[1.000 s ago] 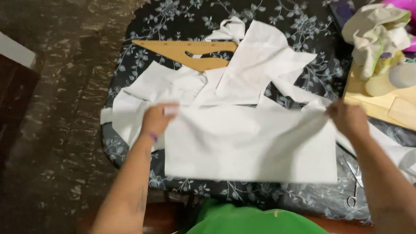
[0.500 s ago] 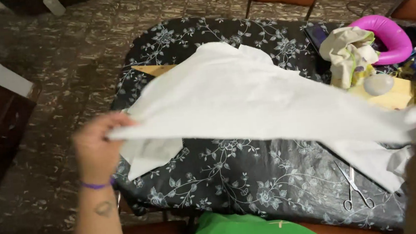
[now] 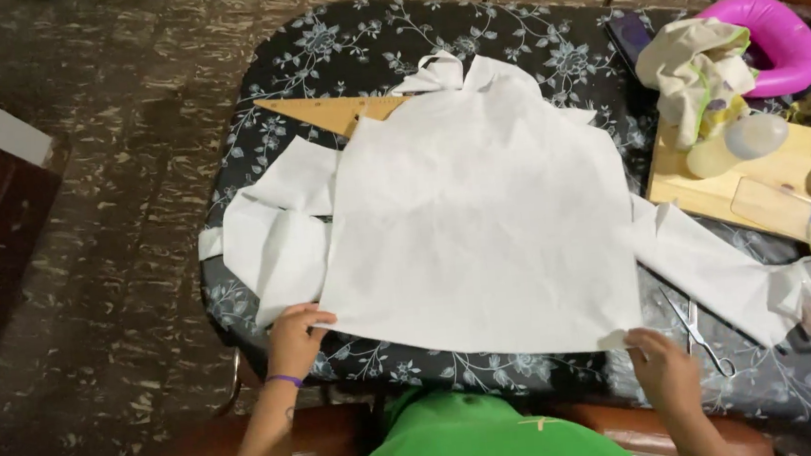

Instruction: The person cuts a white fabric garment laid out on a table using scissors. They trim the edges and separate sections of the fabric, occasionally folding and smoothing the material to align it for cutting.

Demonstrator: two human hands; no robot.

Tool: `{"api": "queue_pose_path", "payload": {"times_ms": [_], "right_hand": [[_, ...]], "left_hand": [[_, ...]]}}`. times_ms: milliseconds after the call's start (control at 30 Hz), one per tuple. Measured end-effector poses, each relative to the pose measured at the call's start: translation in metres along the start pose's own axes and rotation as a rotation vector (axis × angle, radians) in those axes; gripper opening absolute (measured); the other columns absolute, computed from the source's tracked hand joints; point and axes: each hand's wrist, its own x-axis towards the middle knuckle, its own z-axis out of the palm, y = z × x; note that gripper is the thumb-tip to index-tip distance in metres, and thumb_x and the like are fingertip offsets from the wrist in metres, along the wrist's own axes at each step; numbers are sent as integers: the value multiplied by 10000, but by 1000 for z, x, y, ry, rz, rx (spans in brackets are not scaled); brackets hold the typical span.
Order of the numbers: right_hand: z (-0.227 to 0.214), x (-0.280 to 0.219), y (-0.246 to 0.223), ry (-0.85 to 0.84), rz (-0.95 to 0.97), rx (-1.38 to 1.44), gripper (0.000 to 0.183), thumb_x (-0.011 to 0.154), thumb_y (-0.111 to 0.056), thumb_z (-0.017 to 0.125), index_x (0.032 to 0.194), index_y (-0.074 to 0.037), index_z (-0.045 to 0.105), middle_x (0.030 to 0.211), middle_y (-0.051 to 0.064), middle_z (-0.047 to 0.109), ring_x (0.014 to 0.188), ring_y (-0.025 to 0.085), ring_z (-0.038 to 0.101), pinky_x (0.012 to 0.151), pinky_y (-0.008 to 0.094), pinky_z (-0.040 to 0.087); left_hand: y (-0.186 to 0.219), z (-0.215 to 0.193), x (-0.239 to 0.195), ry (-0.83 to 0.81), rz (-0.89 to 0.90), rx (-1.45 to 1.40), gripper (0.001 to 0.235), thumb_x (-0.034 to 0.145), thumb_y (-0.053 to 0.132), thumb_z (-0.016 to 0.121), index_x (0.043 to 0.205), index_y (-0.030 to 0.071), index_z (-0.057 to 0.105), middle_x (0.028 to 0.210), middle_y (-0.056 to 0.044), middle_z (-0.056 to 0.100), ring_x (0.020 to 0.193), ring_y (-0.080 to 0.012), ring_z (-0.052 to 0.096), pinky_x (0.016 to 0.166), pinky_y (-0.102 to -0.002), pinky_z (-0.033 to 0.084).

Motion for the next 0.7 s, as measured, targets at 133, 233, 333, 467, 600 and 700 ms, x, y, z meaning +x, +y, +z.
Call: {"api": "queue_pose_path", "payload": {"times_ms": [133, 233, 333, 467, 600, 700], "right_hand": [[19, -24, 1, -93, -91, -114, 271, 950, -244, 659, 1122, -327, 850, 1318, -144, 793, 999, 198, 822, 803, 444, 665], [26, -38, 1, -170, -77, -119, 341, 941, -216, 616, 1166, -331, 844, 1373, -111, 774, 1059, 228, 810, 911, 429, 655], [37, -49, 9, -137, -173, -158, 391, 894, -181, 593, 1160, -312, 847, 1338, -58, 786, 1218, 270, 769, 1029, 456, 612], [0, -64, -23, -192, -48, -417, 439, 934, -217, 504, 1215, -400, 788, 1504, -178, 686, 1539, 230, 557, 1260, 536, 413], [1, -53, -40, -44, -47, -345, 361, 968, -307, 563, 1221, -409, 800, 1511, -150, 700, 1547, 264, 553, 1247, 497, 414], [-3, -22, -78, -127, -141, -298, 478, 1048, -494, 476, 1461, -332, 652, 1639, -65, 571, 1610, 256, 436, 1321, 487, 361]], "left_hand": [[-30, 19, -13, -92, -12, 126, 352, 858, -25, 723, 974, 237, 928, 1278, -111, 745, 1171, -287, 718, 1124, -464, 566], [-39, 23, -21, -149, -13, 209, 389, 861, -17, 677, 942, 266, 932, 1238, -89, 763, 1169, -246, 710, 1148, -430, 531], [-40, 20, -32, -212, -18, 234, 416, 866, -25, 639, 960, 260, 927, 1229, -79, 778, 1209, -226, 710, 1165, -400, 523], [-41, 17, -39, -267, -96, 275, 664, 786, -151, 511, 1024, 321, 913, 1339, -74, 730, 1172, -291, 722, 1129, -387, 534], [-37, 33, -24, -160, 51, 191, 681, 801, -229, 449, 1191, 166, 844, 1278, -68, 794, 1244, -280, 691, 1175, -428, 517], [13, 46, -6, -62, 232, 214, 612, 848, -32, 667, 1444, 107, 674, 1492, -117, 670, 1392, -355, 586, 1258, -469, 419]]}}
